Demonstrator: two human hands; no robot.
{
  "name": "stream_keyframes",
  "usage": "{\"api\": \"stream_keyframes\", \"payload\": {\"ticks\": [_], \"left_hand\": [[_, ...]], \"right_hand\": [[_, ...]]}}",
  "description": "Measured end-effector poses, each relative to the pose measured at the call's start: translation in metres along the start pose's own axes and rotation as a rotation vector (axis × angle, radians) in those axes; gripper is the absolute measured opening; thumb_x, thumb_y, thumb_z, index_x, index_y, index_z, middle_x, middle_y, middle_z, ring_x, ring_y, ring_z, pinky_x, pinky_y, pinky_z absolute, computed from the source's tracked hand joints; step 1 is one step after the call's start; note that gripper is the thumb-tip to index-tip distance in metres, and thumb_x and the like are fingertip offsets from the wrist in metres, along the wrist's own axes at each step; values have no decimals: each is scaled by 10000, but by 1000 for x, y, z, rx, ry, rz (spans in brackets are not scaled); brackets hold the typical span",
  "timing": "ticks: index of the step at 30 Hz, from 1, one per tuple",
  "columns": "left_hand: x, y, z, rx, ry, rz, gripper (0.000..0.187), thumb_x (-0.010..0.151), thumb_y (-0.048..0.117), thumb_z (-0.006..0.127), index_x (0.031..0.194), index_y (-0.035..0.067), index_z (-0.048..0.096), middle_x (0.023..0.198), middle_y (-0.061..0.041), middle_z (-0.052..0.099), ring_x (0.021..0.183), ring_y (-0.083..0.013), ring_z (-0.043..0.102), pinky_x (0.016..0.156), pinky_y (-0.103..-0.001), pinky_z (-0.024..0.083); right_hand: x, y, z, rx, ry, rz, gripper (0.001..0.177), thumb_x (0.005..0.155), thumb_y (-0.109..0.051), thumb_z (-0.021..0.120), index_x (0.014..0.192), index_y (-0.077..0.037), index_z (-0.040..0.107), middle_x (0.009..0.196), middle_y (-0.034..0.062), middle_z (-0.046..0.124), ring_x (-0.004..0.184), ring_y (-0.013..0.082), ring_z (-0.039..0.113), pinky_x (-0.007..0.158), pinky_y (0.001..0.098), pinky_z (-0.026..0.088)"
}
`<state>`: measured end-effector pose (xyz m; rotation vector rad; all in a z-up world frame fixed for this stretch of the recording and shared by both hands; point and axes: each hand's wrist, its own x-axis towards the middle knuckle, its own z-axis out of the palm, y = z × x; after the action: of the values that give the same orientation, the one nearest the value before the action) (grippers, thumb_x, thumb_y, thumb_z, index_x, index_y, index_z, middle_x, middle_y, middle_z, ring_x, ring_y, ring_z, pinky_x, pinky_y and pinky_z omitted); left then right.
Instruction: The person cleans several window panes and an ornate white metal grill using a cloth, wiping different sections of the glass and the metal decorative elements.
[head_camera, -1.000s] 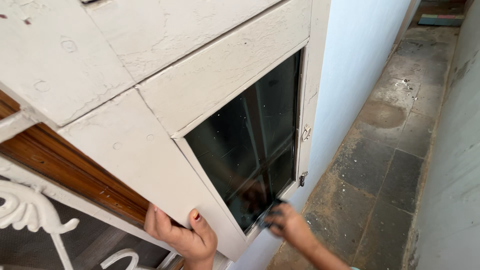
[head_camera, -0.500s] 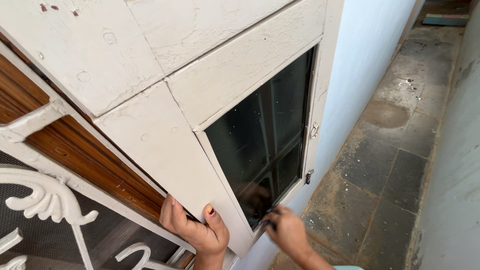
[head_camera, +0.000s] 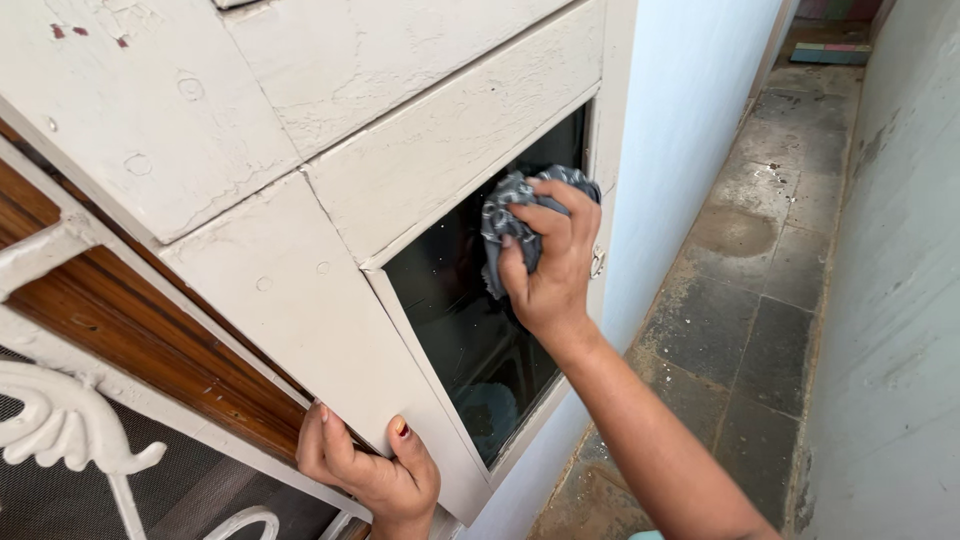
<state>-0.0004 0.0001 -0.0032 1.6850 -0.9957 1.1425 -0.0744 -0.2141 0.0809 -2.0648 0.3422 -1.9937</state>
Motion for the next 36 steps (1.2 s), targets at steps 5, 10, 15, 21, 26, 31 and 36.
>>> {"api": "stream_keyframes", "payload": {"ticks": [5,10,15,21,26,31,36], "left_hand": [[-3,-1,2,-2,7,3,575,1116,297,432,1546,-25,227,1410,-189,305,1359,-329,344,1111,-501,354],[-2,-1,3,25,11,-4,586,1087,305,440,1528,-31,250,1382,-192,316,1306,-320,354,1080,-499,360],[-4,-4,2,15,7,5,592,1102,321,440,1541,-26,243,1379,-189,312,1301,-318,350,1075,-483,370],[-2,-2,1,32,8,0,590,1092,314,444,1536,-25,251,1371,-189,325,1293,-327,354,1073,-511,341],[0,-2,1,31,18,6,584,1082,302,457,1529,-18,260,1362,-180,340,1295,-320,368,1067,-513,347],[1,-3,3,0,34,18,580,1091,295,465,1530,-22,257,1361,-182,335,1297,-316,365,1074,-506,355],[-2,-2,0,-1,32,17,579,1082,288,479,1519,-31,271,1354,-181,341,1307,-327,367,1071,-510,361]], "right_hand": [[-109,86,18,-103,71,191,322,897,-32,624,1211,-33,553,1317,235,533,1263,423,492,1116,530,385],[-262,125,-8,-147,-190,411,321,824,-112,657,1116,-7,573,1141,237,591,1121,411,559,1007,484,455],[-228,144,-45,-161,-185,888,261,863,-167,620,1093,-44,619,995,146,678,926,275,659,839,427,539],[3,133,-58,105,300,70,289,1042,-182,620,1287,-54,536,1258,98,544,1234,236,544,1137,394,447],[70,113,-8,115,47,-19,549,1111,-220,613,1575,-30,391,1577,183,404,1501,338,400,1279,474,331],[-55,150,13,103,175,407,287,1081,-158,526,1327,-13,548,1213,142,579,1184,268,583,1066,372,449],[-185,176,-13,-120,-81,614,384,1017,-76,479,1387,25,493,1298,247,574,1197,413,559,1006,486,438]]}}
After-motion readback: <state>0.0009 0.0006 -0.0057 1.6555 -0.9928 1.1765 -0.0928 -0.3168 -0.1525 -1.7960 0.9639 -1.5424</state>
